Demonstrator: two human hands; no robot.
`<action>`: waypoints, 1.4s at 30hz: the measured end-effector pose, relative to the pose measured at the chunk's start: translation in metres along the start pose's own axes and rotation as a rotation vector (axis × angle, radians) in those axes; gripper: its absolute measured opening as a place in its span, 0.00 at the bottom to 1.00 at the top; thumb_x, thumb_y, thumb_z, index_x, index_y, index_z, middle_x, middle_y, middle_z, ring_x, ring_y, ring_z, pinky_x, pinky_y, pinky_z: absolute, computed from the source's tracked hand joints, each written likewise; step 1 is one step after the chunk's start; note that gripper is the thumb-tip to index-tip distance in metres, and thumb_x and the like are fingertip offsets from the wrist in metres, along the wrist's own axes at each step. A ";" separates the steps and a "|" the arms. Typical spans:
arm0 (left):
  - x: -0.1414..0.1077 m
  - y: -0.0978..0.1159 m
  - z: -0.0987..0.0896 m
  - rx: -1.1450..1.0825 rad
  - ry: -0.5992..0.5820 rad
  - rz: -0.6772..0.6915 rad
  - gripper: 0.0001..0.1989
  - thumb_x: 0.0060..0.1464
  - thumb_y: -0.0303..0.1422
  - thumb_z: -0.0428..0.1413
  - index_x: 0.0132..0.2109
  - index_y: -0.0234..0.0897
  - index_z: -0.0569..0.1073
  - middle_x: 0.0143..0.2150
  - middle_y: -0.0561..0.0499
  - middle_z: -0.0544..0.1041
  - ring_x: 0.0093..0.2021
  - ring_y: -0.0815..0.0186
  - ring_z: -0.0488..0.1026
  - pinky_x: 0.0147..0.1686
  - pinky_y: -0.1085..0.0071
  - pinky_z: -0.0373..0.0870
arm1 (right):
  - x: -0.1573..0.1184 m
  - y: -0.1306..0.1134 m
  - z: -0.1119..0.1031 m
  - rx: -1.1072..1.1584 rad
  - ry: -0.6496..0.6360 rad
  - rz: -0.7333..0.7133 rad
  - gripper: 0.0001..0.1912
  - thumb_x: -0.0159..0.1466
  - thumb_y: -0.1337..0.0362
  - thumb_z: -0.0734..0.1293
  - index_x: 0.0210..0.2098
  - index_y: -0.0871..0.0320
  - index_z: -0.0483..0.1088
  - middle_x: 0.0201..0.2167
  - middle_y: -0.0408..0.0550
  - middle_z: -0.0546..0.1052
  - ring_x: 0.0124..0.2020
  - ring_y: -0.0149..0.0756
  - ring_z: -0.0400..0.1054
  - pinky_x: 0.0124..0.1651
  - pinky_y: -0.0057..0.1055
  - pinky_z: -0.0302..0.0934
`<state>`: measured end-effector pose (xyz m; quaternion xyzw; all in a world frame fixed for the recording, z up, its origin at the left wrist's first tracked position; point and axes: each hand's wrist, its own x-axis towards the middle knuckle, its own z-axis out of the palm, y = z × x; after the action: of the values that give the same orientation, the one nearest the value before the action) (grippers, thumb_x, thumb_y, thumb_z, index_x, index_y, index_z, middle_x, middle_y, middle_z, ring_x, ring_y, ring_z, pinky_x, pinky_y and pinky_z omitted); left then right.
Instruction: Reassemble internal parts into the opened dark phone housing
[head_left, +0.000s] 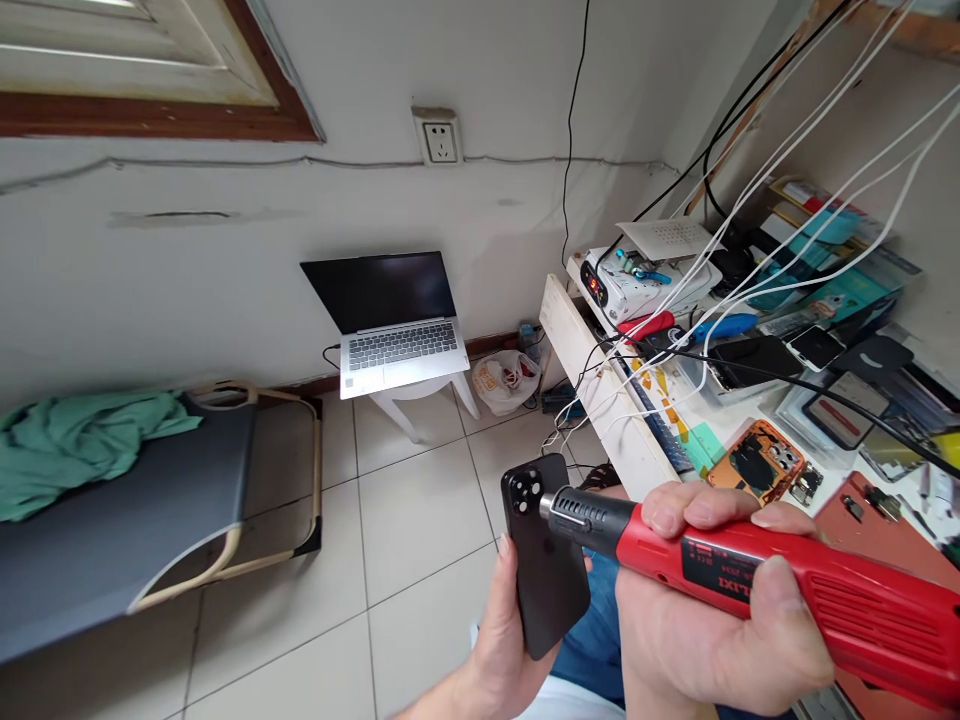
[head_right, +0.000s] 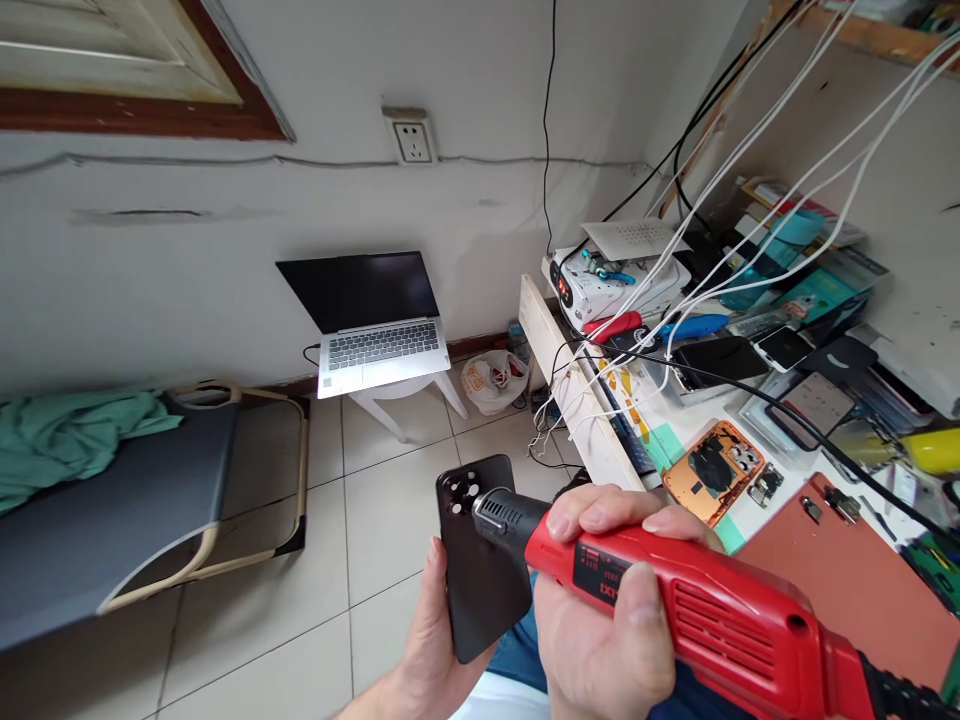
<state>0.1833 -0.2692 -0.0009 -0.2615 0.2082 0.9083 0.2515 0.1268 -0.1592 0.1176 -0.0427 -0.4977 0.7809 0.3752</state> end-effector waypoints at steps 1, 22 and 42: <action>0.000 0.000 0.000 -0.006 0.002 0.003 0.40 0.52 0.68 0.64 0.55 0.40 0.85 0.53 0.43 0.85 0.55 0.48 0.77 0.63 0.54 0.67 | 0.000 0.000 0.000 0.000 0.000 -0.008 0.07 0.65 0.60 0.68 0.42 0.53 0.69 0.32 0.40 0.76 0.28 0.36 0.71 0.33 0.38 0.70; 0.003 0.002 -0.001 -0.046 -0.012 -0.006 0.38 0.52 0.66 0.66 0.55 0.39 0.85 0.57 0.41 0.86 0.54 0.50 0.81 0.64 0.54 0.71 | 0.002 0.009 0.003 0.070 0.016 -0.018 0.09 0.67 0.57 0.71 0.43 0.52 0.71 0.31 0.39 0.77 0.29 0.35 0.71 0.36 0.36 0.71; 0.022 0.000 -0.007 -0.172 0.005 0.019 0.34 0.65 0.63 0.54 0.62 0.44 0.82 0.56 0.36 0.85 0.52 0.44 0.84 0.58 0.43 0.78 | 0.008 0.020 0.002 0.303 -0.007 0.071 0.33 0.64 0.27 0.69 0.50 0.46 0.78 0.37 0.44 0.79 0.34 0.38 0.74 0.42 0.40 0.71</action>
<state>0.1697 -0.2650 -0.0195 -0.2825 0.1326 0.9245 0.2188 0.1091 -0.1599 0.1047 -0.0004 -0.3737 0.8598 0.3479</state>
